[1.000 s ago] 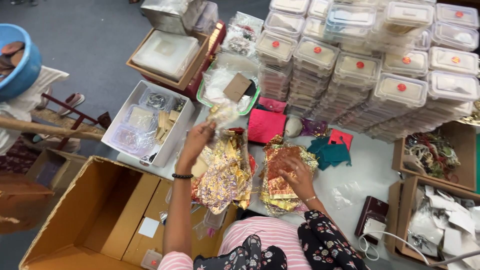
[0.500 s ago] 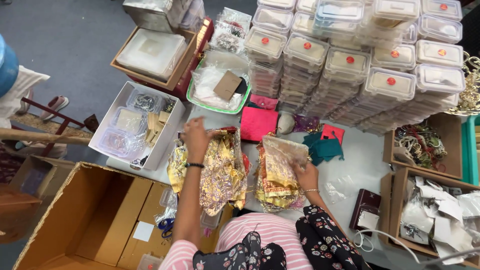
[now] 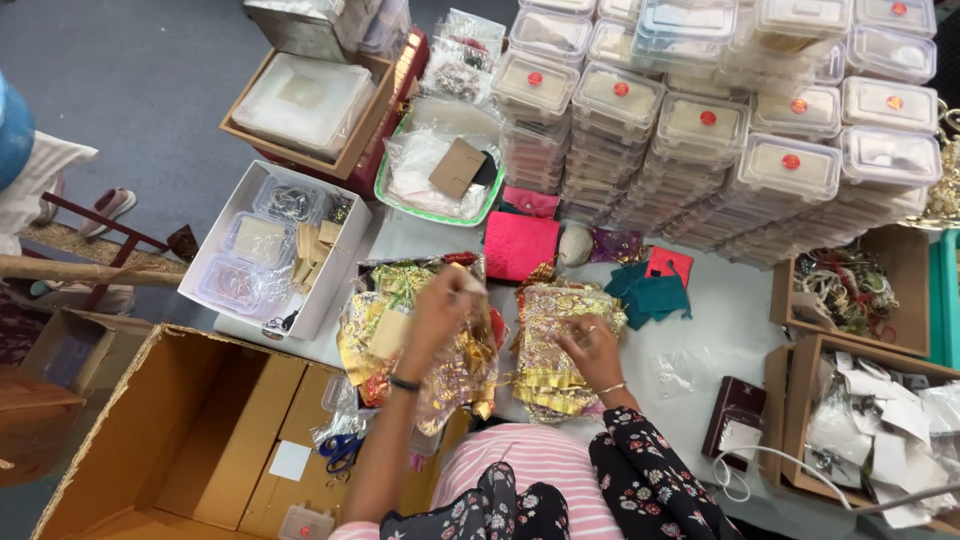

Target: The person sorts and stacks small colorful fabric pieces and gold foil sheets on a table. They repeatedly pick up, unfold, and place the materials into neat piles while handling plastic containers and cardboard boxes nearby.

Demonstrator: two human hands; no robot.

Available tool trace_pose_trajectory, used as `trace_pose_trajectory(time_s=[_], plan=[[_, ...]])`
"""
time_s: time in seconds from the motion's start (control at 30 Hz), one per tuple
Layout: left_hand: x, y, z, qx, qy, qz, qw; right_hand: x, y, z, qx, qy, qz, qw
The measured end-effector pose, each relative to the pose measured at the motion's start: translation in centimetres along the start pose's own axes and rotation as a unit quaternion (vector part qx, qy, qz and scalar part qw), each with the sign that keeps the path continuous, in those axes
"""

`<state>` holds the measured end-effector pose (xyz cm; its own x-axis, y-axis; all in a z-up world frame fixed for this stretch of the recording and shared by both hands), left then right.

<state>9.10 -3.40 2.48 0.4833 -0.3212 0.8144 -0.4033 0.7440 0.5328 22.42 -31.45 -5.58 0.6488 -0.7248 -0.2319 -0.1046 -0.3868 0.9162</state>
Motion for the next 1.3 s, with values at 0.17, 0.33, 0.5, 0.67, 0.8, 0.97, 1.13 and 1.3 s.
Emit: trace_pose_trajectory(time_s=[0.17, 0.33, 0.5, 0.67, 0.8, 0.97, 1.13, 1.3], plan=[[6.6, -14.0, 6.5, -0.031, -0.154, -0.070, 0.985, -1.4, -9.2, 2.7, -0.216, -0.205, -0.866, 0.403], [8.5, -15.1, 8.1, 0.046, -0.209, -0.096, 0.972, -2.0, -1.8, 0.4, -0.215, -0.318, -0.743, 0.548], [8.3, -12.8, 6.6, 0.118, -0.182, -0.094, 0.972, 2.7, -1.6, 3.5, -0.123, -0.354, -0.562, 0.738], [9.9, -15.2, 10.0, 0.045, -0.247, -0.118, 0.961, 2.2, -9.3, 4.6, -0.168, -0.320, -0.819, 0.445], [6.5, -11.2, 6.6, 0.021, -0.199, -0.026, 0.979, 4.0, -7.1, 3.1, -0.127, -0.392, -0.704, 0.579], [-4.2, -0.7, -2.1, 0.243, 0.105, -0.318, 0.911, 5.0, -3.2, 1.8, -0.064, -0.224, -0.410, 0.882], [-14.6, -2.5, -6.8, 0.196, 0.110, -0.277, 0.934, 2.4, 3.0, -0.2, -0.029, -0.180, -0.175, 0.967], [-8.5, 5.0, -4.7, 0.107, 0.131, -0.094, 0.981, 2.1, 5.8, -1.2, 0.024, -0.141, -0.112, 0.983]])
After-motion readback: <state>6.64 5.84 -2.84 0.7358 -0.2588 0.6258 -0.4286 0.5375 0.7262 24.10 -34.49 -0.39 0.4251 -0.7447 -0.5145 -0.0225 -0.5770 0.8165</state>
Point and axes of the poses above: each hand's wrist, its own z-axis away from the middle knuckle, its own y-axis out of the back of the hand, x = y × z, the point moved 9 cm from there along -z, towards the middle knuckle, and after that the axes turned 1 degree about -x, right-handed, at the moved point
